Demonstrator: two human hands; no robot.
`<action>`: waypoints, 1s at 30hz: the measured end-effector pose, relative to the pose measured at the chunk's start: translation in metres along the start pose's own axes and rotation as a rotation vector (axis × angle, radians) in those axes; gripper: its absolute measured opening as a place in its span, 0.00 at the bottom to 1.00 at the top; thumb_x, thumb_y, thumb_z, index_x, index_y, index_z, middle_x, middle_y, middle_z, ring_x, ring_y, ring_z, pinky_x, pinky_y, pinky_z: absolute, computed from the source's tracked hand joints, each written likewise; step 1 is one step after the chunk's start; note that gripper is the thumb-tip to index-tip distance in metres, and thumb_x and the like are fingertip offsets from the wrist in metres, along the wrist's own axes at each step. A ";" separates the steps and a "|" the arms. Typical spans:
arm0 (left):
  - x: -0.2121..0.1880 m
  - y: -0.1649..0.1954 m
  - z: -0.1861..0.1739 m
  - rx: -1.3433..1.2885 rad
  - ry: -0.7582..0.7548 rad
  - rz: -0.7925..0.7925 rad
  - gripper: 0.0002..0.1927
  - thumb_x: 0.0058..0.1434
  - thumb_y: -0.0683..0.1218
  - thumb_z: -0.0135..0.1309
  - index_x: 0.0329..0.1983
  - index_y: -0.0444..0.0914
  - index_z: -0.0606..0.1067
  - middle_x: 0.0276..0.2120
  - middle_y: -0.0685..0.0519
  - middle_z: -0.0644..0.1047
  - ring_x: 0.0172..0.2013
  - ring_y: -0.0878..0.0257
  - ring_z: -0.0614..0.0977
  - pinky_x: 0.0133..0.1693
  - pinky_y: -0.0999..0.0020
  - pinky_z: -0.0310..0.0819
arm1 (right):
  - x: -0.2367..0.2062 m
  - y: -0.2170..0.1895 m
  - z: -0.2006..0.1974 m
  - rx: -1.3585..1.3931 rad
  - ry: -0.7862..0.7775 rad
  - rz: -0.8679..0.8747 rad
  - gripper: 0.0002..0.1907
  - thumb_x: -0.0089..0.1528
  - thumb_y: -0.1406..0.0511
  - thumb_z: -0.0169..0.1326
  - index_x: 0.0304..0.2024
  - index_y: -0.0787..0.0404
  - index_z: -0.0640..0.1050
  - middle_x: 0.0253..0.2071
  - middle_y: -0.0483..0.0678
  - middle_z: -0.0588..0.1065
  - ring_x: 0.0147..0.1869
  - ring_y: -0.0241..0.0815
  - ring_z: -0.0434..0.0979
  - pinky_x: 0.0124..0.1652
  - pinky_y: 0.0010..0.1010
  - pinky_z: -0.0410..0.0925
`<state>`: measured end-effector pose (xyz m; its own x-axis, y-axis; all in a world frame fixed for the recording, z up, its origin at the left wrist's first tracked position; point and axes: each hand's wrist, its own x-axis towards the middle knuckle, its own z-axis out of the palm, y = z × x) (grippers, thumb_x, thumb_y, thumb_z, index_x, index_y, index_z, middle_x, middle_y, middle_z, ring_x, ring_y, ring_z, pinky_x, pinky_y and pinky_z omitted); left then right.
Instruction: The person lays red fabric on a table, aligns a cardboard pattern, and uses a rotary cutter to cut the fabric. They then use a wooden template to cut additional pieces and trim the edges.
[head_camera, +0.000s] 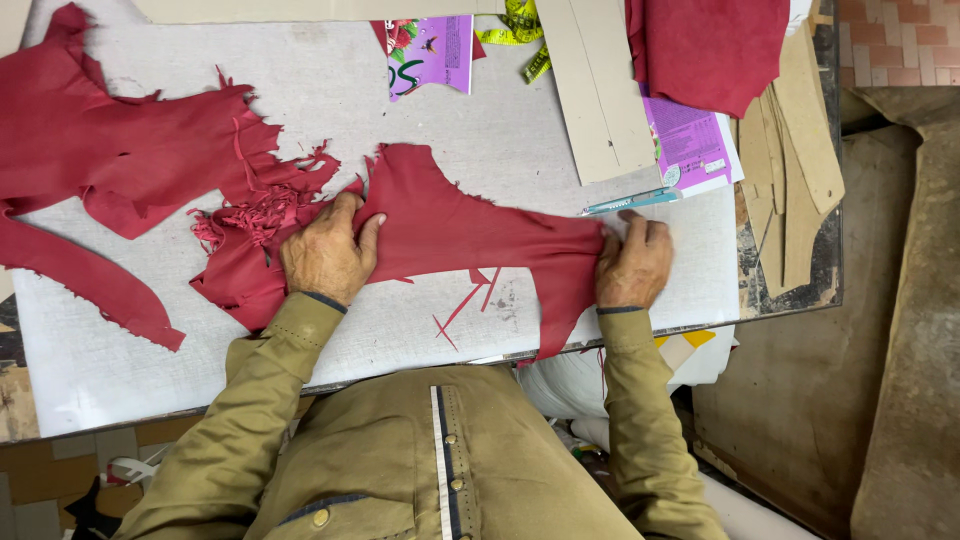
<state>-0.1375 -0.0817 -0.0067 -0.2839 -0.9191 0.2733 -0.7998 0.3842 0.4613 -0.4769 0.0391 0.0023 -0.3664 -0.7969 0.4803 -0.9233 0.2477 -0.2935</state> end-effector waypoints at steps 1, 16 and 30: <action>-0.001 -0.001 -0.002 -0.040 0.000 0.019 0.19 0.65 0.55 0.59 0.48 0.37 0.75 0.39 0.47 0.82 0.32 0.47 0.83 0.31 0.51 0.77 | -0.001 -0.009 -0.004 -0.015 0.065 -0.004 0.14 0.60 0.72 0.62 0.49 0.62 0.79 0.46 0.57 0.74 0.49 0.61 0.75 0.47 0.50 0.70; 0.014 -0.072 -0.082 0.103 -0.288 -0.020 0.25 0.54 0.64 0.66 0.46 0.43 0.79 0.27 0.47 0.81 0.34 0.47 0.83 0.36 0.49 0.77 | -0.044 -0.122 0.031 -0.112 -0.613 -0.260 0.74 0.49 0.27 0.49 0.72 0.80 0.46 0.75 0.75 0.44 0.81 0.66 0.38 0.72 0.54 0.38; 0.045 -0.107 -0.117 0.044 0.093 -0.143 0.03 0.64 0.43 0.62 0.39 0.39 0.81 0.35 0.49 0.80 0.37 0.51 0.82 0.42 0.52 0.77 | 0.098 -0.095 0.044 0.301 -0.123 -0.223 0.29 0.69 0.61 0.58 0.68 0.66 0.66 0.67 0.65 0.70 0.73 0.62 0.69 0.71 0.43 0.63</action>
<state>-0.0030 -0.1544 0.0547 -0.1171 -0.9514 0.2849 -0.8517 0.2437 0.4639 -0.4198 -0.0867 0.0409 -0.1270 -0.8776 0.4623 -0.8970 -0.0974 -0.4313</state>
